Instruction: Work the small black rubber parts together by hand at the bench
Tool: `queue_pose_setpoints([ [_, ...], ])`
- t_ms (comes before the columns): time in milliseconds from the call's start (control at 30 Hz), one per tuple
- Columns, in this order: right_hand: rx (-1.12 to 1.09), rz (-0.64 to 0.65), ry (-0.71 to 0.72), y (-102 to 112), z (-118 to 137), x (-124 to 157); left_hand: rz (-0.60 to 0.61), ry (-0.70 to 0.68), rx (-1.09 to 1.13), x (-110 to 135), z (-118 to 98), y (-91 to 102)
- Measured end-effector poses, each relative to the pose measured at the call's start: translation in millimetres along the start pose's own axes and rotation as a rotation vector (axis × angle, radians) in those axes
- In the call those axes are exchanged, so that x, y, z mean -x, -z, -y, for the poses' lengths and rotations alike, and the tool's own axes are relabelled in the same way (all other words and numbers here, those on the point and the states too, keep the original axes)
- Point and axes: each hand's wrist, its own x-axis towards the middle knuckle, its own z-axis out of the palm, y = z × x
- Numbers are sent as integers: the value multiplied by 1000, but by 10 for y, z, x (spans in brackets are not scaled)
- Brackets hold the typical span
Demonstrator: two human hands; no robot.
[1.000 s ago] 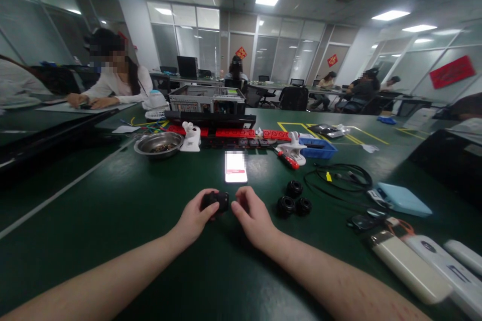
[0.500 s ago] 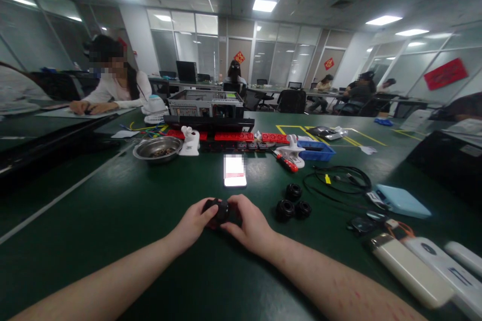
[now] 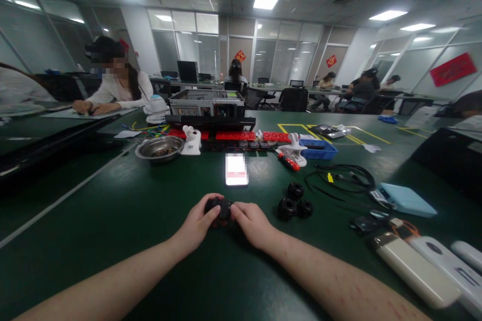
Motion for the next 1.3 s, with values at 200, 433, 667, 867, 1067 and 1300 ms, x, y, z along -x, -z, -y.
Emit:
queue_pose_setpoints([
  [200, 16, -21, 22, -8, 10, 10, 26, 4, -3, -28, 21, -1],
  [433, 110, -115, 141, 16, 82, 61, 16, 59, -8, -49, 34, 11],
  [667, 157, -172, 74, -11, 103, 56, -113, 119, 0, -29, -106, -10],
  [867, 200, -10, 89, 9, -6, -33, -139, 118, -35, -28, -81, -39],
  [1067, 163, 7, 128, -16, -37, -27, -55, 5, -213, 18, -51, -25],
  [1300, 258, -93, 134, -27, 16, 12, 18, 44, -120, 8, -58, -1],
])
